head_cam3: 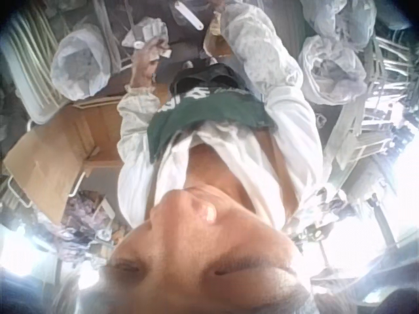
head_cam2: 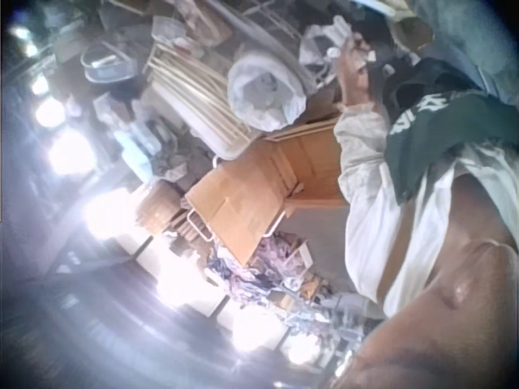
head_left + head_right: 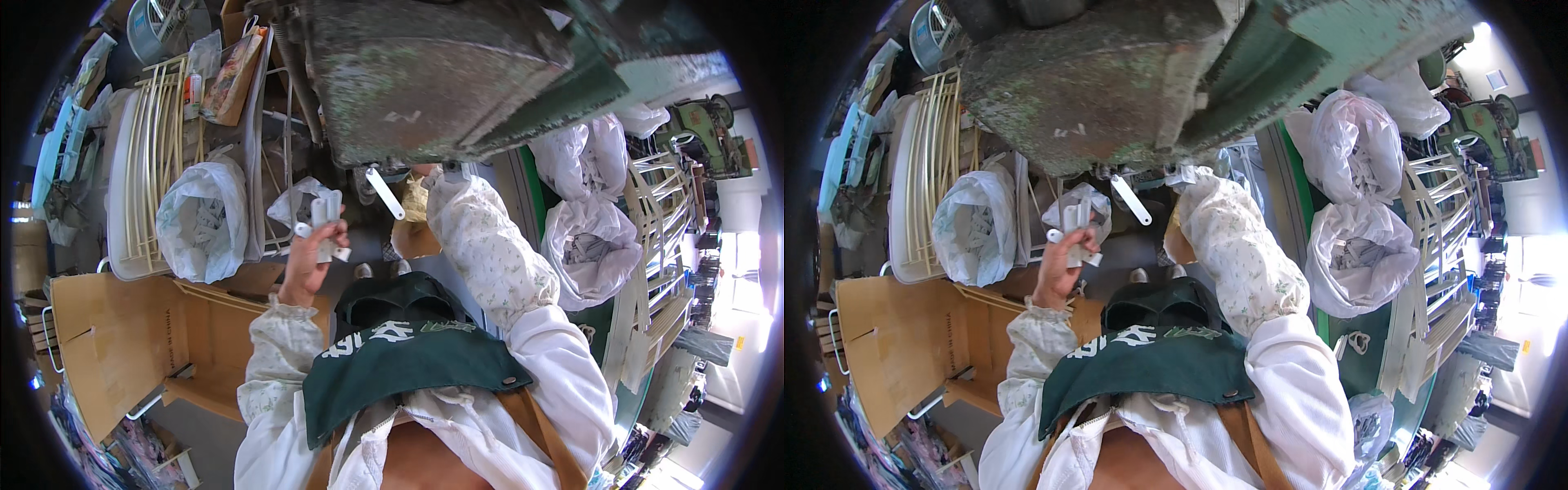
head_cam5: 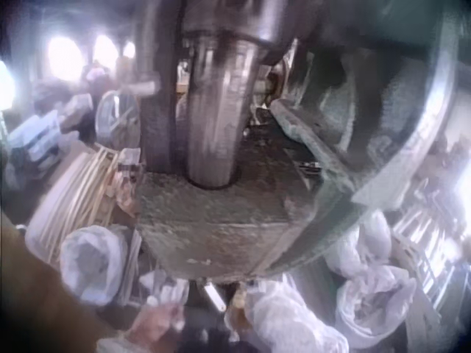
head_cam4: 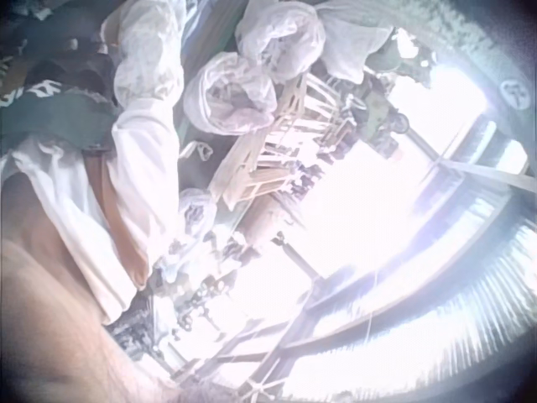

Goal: The person repeatedly picks up small white plastic pieces, places them into a press machine, and removes the processed pieces. The person handles the pieces one at a time and places them into a nearby bag after processing.

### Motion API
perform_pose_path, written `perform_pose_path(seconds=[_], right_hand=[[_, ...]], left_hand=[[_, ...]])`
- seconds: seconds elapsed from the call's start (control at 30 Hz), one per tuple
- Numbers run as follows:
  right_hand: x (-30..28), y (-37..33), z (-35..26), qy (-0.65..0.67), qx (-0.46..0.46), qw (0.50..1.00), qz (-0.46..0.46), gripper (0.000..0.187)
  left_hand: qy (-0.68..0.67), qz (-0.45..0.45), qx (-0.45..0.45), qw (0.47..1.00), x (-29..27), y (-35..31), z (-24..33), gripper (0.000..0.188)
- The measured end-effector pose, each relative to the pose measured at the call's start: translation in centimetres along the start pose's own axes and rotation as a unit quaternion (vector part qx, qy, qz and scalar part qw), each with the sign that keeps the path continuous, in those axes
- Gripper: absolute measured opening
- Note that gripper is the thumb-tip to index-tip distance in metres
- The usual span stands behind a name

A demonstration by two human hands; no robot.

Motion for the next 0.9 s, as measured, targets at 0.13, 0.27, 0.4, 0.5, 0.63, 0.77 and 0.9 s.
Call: perform_pose_path(seconds=[0.13, 0.27, 0.4, 0.5, 0.63, 0.77, 0.9], right_hand=[[-0.7, -0.2, 0.6, 0.033, -0.008, 0.998, 0.045, 0.022], [-1.8, -1.5, 0.7, 0.139, -0.040, 0.982, 0.122, 0.024], [-5.2, -5.5, -0.1, 0.329, -0.097, 0.916, 0.209, 0.026], [-7.6, -8.5, -2.2, 0.505, -0.120, 0.832, 0.198, 0.027], [-8.3, -11.4, -4.1, 0.653, -0.033, 0.753, 0.080, 0.031], [-12.4, -12.9, -7.6, 0.592, 0.063, 0.803, -0.037, 0.027], [-12.5, -12.8, -7.9, 0.596, 0.021, 0.803, 0.016, 0.032]], left_hand=[[0.031, -0.036, 0.013, 0.999, 4.3, -0.2, -1.0, 0.036], [0.079, -0.016, 0.039, 0.996, 5.6, -0.7, -0.9, 0.037], [0.094, 0.035, 0.035, 0.994, 7.4, -2.0, -0.5, 0.038], [0.078, 0.025, 0.057, 0.995, 5.9, -1.7, -0.6, 0.036], [0.100, 0.030, 0.030, 0.994, 5.0, -0.8, -1.0, 0.036], [0.109, 0.048, 0.039, 0.992, 5.4, -1.1, -0.8, 0.029], [0.116, 0.042, 0.041, 0.991, 5.3, -1.0, -1.0, 0.028]])
Point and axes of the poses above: each hand's wrist, its own y-axis towards the middle knuckle, its own x-axis out of the palm, z = x × y, the point moved 3 cm from there along y, towards the middle knuckle, and after that the axes turned 6 degrees about -x, right-handed, at the moved point
